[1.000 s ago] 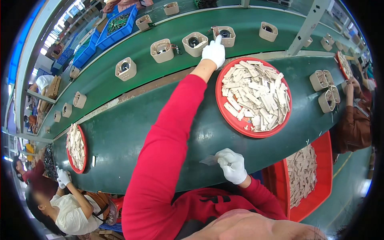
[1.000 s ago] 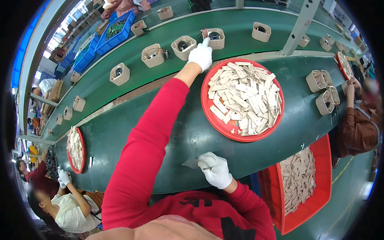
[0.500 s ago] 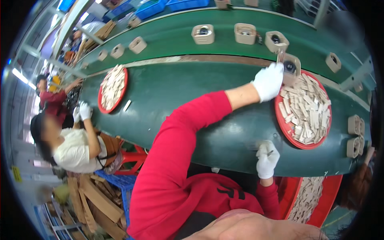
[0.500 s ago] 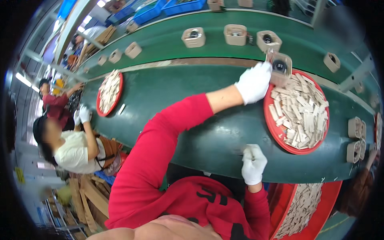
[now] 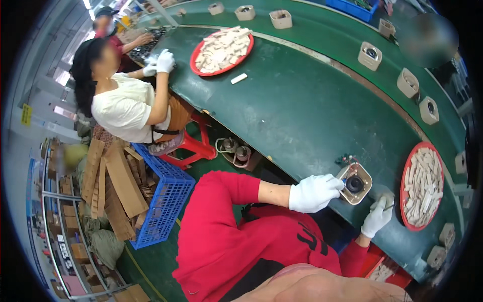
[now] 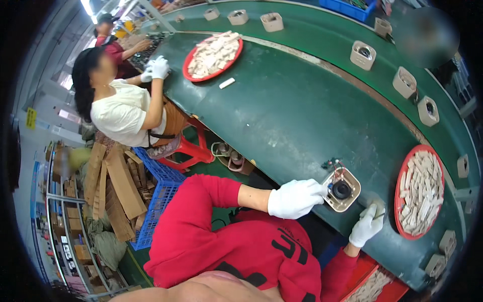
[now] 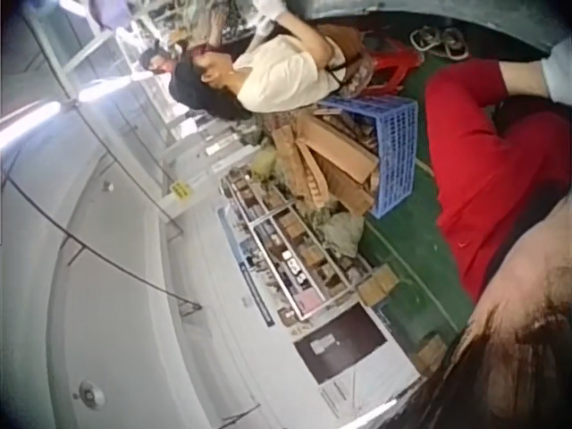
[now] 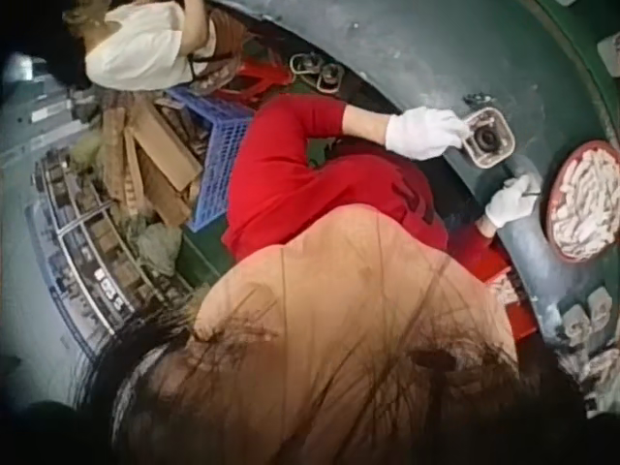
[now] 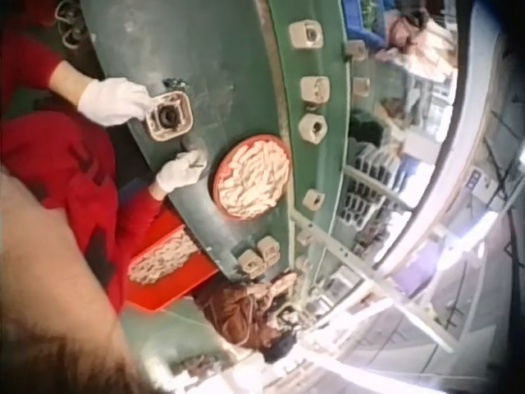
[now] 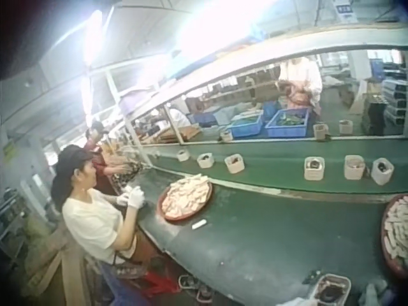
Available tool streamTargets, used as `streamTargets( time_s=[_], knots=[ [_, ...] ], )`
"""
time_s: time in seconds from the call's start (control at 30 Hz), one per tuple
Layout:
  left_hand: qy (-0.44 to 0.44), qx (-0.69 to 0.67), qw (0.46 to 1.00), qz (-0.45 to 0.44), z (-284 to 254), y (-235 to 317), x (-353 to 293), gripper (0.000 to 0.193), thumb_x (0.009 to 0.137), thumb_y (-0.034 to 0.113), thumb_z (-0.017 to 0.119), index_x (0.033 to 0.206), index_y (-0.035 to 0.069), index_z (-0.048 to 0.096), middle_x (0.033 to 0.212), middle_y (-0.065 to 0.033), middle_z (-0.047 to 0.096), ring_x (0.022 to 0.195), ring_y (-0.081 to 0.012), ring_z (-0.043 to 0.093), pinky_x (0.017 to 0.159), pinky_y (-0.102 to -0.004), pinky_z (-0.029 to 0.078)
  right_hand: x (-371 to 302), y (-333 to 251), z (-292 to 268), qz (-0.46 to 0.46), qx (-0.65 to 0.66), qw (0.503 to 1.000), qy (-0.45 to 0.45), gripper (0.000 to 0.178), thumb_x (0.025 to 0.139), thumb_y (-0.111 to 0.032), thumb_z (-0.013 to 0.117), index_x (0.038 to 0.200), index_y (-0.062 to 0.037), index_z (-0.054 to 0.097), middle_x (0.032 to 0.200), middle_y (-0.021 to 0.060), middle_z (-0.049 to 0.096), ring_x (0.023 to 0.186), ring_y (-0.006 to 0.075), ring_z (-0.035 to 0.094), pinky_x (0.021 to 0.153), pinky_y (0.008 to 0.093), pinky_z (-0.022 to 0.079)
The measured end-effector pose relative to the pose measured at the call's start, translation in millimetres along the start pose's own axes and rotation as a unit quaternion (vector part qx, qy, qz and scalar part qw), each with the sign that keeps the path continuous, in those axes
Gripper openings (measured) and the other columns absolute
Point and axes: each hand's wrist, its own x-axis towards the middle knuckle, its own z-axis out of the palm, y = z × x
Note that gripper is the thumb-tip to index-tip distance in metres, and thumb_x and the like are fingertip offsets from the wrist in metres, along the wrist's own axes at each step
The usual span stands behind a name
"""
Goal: Assembling small electronic speakers on a factory production line.
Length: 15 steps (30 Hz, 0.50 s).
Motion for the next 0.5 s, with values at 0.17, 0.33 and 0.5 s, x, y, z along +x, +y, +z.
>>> streamTargets(
  time_s=[0.17,0.33,0.5],
  knots=[
    [0.165,-0.042,0.985,-0.012,-9.5,5.7,-12.8,0.035,0.075,0.0,0.059,0.108,0.007,0.067,0.113,-0.0155,0.064,0.101,-0.0374,0.062,0.085,-0.0436,0.053,-6.7,-44.0,15.6,0.033,0.101,0.994,0.033,0.022,0.096,-0.008,0.058,0.114,0.0024,0.065,0.104,0.0072,0.068,0.083,0.0097,0.06,0.067,0.0217,0.047],
    [0.202,0.032,0.976,-0.076,-11.0,-14.2,-10.8,0.055,0.075,-0.003,0.062,0.13,0.0,0.056,0.136,-0.0234,0.052,0.123,-0.0433,0.052,0.101,-0.0462,0.046,-28.0,-88.9,18.9,-0.029,0.121,0.988,-0.092,0.017,0.093,0.002,0.054,0.104,-0.0005,0.067,0.099,0.007,0.067,0.059,0.0048,0.049,0.052,0.0193,0.037],
    [0.102,0.059,0.99,-0.083,-9.3,-28.8,0.2,0.065,0.076,-0.002,0.062,0.139,-0.002,0.045,0.146,-0.0255,0.042,0.132,-0.045,0.043,0.108,-0.0461,0.04,-28.2,-95.9,21.7,-0.28,-0.079,0.946,-0.144,0.026,0.08,0.01,0.065,0.103,-0.0017,0.066,0.101,0.0137,0.068,0.08,0.0228,0.067,0.068,0.0294,0.053]
  ],
)
